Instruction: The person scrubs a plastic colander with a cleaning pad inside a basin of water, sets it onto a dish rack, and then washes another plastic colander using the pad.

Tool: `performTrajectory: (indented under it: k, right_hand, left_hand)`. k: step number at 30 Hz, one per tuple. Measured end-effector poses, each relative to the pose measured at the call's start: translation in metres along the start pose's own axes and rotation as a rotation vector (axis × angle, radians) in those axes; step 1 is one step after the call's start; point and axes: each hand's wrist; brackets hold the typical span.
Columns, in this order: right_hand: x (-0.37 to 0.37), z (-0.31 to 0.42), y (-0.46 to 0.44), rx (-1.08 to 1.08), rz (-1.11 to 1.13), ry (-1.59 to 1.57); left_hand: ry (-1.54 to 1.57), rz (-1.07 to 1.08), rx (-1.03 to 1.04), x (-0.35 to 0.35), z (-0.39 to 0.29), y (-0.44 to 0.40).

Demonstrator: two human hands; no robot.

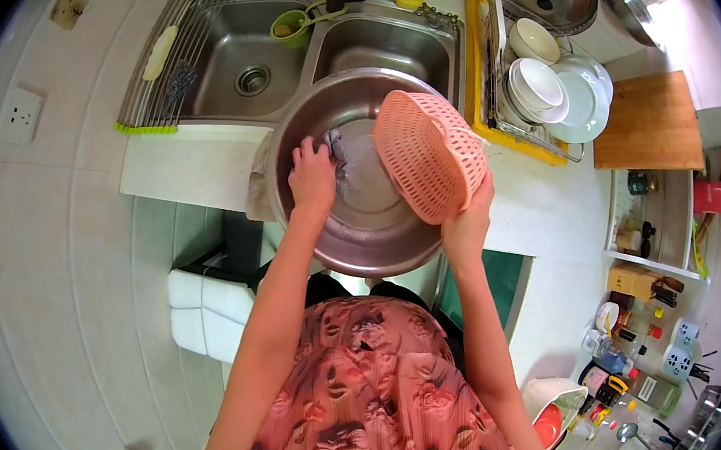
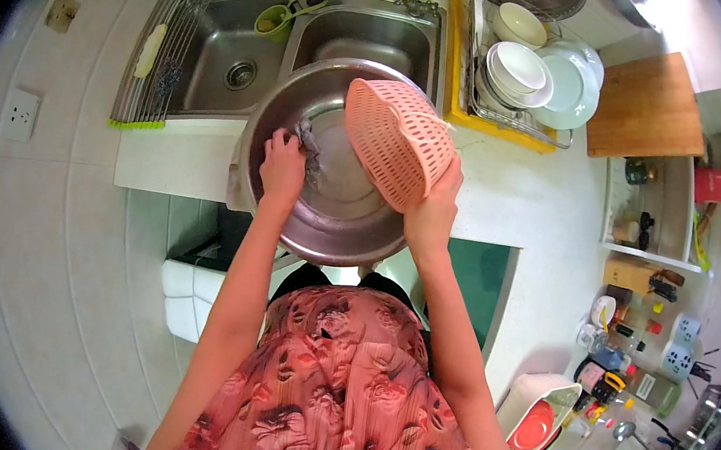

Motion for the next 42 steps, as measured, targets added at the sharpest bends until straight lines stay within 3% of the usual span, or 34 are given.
performTrajectory:
  k: [1,4,6,9,13,16,19,22,24,26,28,31,34,37,40,42]
  right_hand:
    - [0.007,-0.007,0.003,-0.002,-0.015,-0.010]
    - [0.031,-0.027,0.013,0.036,-0.004,-0.121]
    - [0.040,-0.035,0.019,0.138,-0.013,-0.176]
    - [0.042,-0.046,0.025,0.222,-0.030,-0.264]
    - [0.023,-0.006,0.035,0.485,0.015,-0.594]
    - [0.026,-0.007,0.050,0.438,-0.015,-0.710]
    - [0.025,-0.001,0.054,0.393,-0.079,-0.726]
    - [0.011,-0.007,0.049,0.382,0.004,-0.584]
    - [0.004,-0.041,0.041,0.280,0.046,-0.515]
    - [-0.004,-0.045,0.038,0.317,0.117,-0.487]
    - [-0.022,-0.015,0.031,0.493,0.208,-0.499]
    - [-0.021,-0.005,0.027,0.456,0.144,-0.588]
    - [-0.015,-0.013,0.021,0.365,0.104,-0.563]
    - [-0.004,-0.021,0.032,0.356,0.210,-0.472]
    - [0.000,-0.022,0.029,0.466,0.127,-0.690]
    - [-0.010,-0.013,0.029,0.469,0.179,-0.629]
  left_hand:
    - [-0.103,0.000,-0.028,0.011,0.001,0.005]
    - [0.191,0.065,-0.132,0.057,-0.009,0.038]
    - [0.554,0.077,-0.373,0.054,-0.046,0.056]
    - [0.723,0.025,-0.369,0.044,-0.072,0.074]
    - [0.764,-0.046,-0.417,0.015,-0.081,0.066]
    - [0.760,-0.182,-0.668,0.004,-0.099,0.052]
    - [0.750,0.005,-0.638,0.018,-0.092,0.053]
    - [0.763,-0.067,-0.508,0.025,-0.085,0.049]
    - [0.691,0.054,-0.484,0.023,-0.076,0.040]
    - [0.663,0.117,-0.473,0.014,-0.064,0.023]
    - [0.681,0.127,-0.468,0.008,-0.054,0.010]
    - [0.868,0.115,-0.498,0.023,-0.045,0.015]
    - [1.216,0.194,-0.878,0.020,-0.053,0.037]
    - [1.238,0.153,-0.959,0.027,-0.078,0.065]
    - [1.068,0.083,-0.818,0.025,-0.090,0.080]
    - [0.883,0.141,-0.726,0.017,-0.079,0.073]
Point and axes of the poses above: each hand's wrist, its own y-axis away from the middle knuckle, its own x-axis out of the palm, z = x × y, and after that the axes turned 12 degrees about -z, right-handed
